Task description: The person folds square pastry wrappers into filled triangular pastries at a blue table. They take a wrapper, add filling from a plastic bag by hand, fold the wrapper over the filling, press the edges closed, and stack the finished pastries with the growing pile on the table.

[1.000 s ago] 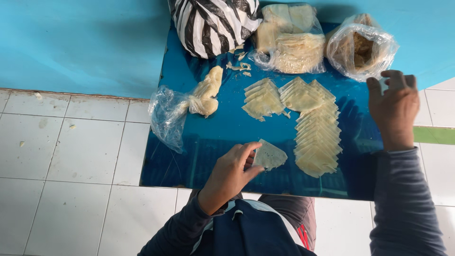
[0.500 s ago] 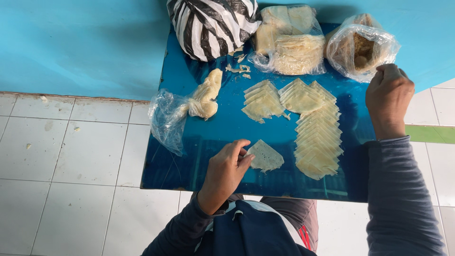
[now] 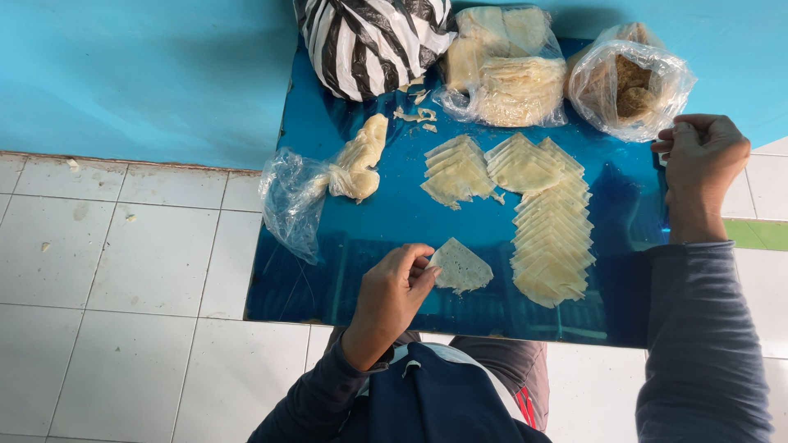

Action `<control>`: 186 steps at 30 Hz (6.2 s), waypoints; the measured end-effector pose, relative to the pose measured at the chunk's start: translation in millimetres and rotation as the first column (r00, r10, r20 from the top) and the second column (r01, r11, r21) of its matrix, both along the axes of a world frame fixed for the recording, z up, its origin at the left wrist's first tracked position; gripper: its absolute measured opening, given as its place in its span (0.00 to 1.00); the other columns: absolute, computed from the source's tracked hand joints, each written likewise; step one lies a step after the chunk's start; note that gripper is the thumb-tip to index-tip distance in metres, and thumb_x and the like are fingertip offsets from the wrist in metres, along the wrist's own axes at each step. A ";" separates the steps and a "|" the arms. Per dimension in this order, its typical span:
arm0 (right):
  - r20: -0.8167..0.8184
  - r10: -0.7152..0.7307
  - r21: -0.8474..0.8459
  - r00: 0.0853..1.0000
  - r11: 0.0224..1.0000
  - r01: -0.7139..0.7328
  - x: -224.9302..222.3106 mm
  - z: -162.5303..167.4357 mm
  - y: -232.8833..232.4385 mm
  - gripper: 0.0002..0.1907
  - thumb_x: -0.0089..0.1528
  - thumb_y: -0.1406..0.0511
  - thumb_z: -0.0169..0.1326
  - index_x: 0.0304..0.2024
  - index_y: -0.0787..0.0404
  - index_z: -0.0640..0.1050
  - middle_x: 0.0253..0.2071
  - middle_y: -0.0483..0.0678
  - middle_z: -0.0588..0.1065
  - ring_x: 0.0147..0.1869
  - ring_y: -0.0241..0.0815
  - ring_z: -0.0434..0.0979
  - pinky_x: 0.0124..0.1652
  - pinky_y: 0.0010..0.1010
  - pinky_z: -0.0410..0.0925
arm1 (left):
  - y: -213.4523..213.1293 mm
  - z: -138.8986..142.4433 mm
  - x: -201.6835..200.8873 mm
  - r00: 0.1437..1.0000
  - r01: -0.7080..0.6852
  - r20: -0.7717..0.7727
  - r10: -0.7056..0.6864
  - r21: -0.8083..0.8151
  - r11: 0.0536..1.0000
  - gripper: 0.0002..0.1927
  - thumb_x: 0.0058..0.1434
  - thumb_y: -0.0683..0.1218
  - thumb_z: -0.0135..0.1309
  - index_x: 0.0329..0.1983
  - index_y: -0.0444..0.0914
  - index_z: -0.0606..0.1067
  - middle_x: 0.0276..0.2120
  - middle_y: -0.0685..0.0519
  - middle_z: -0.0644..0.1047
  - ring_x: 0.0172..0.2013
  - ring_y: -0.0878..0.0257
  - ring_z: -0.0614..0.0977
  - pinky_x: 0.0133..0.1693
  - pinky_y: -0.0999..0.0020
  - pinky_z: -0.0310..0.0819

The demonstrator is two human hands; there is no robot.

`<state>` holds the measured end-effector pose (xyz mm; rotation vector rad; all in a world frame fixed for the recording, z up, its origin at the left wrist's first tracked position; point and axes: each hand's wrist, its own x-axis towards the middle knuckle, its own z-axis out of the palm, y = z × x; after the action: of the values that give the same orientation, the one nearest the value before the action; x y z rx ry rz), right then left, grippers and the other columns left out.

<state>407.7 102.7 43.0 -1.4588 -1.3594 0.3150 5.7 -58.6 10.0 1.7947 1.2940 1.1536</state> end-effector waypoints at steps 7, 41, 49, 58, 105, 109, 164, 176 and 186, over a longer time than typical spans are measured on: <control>-0.395 0.158 -0.042 0.905 0.981 -0.190 -9.3 13.1 -41.9 0.06 0.75 0.77 0.49 0.51 0.77 0.75 0.43 0.57 0.79 0.39 0.40 0.80 0.42 0.26 0.73 | -2.1 -3.3 -1.2 0.997 -0.012 0.071 0.011 0.015 1.000 0.14 0.63 0.40 0.63 0.49 0.33 0.75 0.36 0.49 0.81 0.34 0.64 0.86 0.34 0.72 0.83; 0.594 0.363 -0.048 0.718 0.907 -0.418 -136.6 -23.8 -170.7 0.16 0.60 0.69 0.66 0.49 0.48 0.80 0.44 0.35 0.81 0.49 0.35 0.74 0.54 0.33 0.54 | -2.1 -3.4 2.9 0.997 -0.042 0.060 0.039 0.040 0.998 0.08 0.64 0.39 0.61 0.45 0.34 0.75 0.35 0.49 0.81 0.34 0.62 0.87 0.34 0.71 0.83; 0.481 0.221 -0.068 0.848 0.974 -0.215 -89.6 -9.8 -169.8 0.05 0.72 0.72 0.57 0.49 0.58 0.77 0.45 0.41 0.82 0.45 0.32 0.78 0.48 0.21 0.62 | -3.1 -0.7 1.2 0.998 -0.040 0.060 0.037 0.051 0.998 0.07 0.65 0.39 0.61 0.44 0.35 0.76 0.35 0.50 0.82 0.34 0.62 0.87 0.34 0.71 0.82; 0.547 -0.035 0.065 0.836 0.998 -0.001 25.3 -0.6 -25.5 0.08 0.75 0.75 0.47 0.54 0.69 0.75 0.47 0.55 0.77 0.50 0.45 0.78 0.51 0.32 0.70 | -7.1 3.4 2.2 0.999 -0.026 0.046 0.023 0.073 0.997 0.06 0.66 0.40 0.60 0.44 0.36 0.76 0.34 0.50 0.82 0.33 0.62 0.87 0.33 0.71 0.81; 0.396 0.414 -0.170 0.820 0.910 -0.377 -204.2 -12.1 -174.1 0.16 0.64 0.74 0.57 0.55 0.67 0.78 0.54 0.57 0.70 0.49 0.48 0.80 0.46 0.35 0.75 | -2.2 5.0 11.7 0.976 0.111 -0.209 -0.063 0.228 0.967 0.15 0.61 0.37 0.62 0.51 0.36 0.74 0.42 0.49 0.79 0.41 0.53 0.84 0.40 0.61 0.79; 0.433 0.447 -0.226 0.782 0.894 -0.386 -200.7 -12.2 -172.9 0.11 0.64 0.74 0.57 0.50 0.67 0.79 0.53 0.59 0.68 0.50 0.49 0.79 0.46 0.35 0.75 | -2.7 1.3 12.5 0.977 0.107 -0.207 -0.056 0.241 0.965 0.15 0.60 0.37 0.62 0.49 0.36 0.75 0.42 0.49 0.79 0.42 0.53 0.84 0.41 0.61 0.80; 0.534 0.535 -0.209 0.655 0.834 -0.511 -192.2 -3.6 -150.8 0.09 0.62 0.70 0.60 0.45 0.63 0.80 0.38 0.50 0.79 0.44 0.48 0.79 0.46 0.39 0.68 | 25.7 7.2 -5.8 0.895 0.384 -0.320 -0.310 0.202 0.901 0.09 0.66 0.44 0.58 0.44 0.35 0.75 0.38 0.48 0.72 0.38 0.55 0.80 0.38 0.61 0.78; 0.273 0.609 -0.389 0.744 0.778 -0.494 -192.3 -1.2 -135.8 0.07 0.65 0.68 0.58 0.45 0.62 0.79 0.39 0.49 0.80 0.43 0.44 0.82 0.42 0.34 0.73 | 46.0 0.2 2.9 0.935 0.315 -0.197 -0.295 0.077 0.946 0.08 0.63 0.42 0.58 0.39 0.36 0.71 0.31 0.49 0.76 0.36 0.51 0.81 0.36 0.57 0.76; 0.475 0.611 -0.266 0.633 0.785 -0.559 -194.6 -1.4 -137.4 0.07 0.61 0.67 0.60 0.42 0.60 0.81 0.37 0.49 0.75 0.43 0.48 0.77 0.46 0.42 0.68 | 43.5 2.5 -3.6 0.905 0.355 -0.282 -0.319 0.084 0.931 0.05 0.66 0.41 0.58 0.43 0.38 0.74 0.34 0.48 0.77 0.37 0.50 0.81 0.36 0.56 0.76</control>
<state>213.1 -34.7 41.6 -1.1691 -2.3307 0.4008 2.1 -15.1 12.5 2.2278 1.0050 0.8443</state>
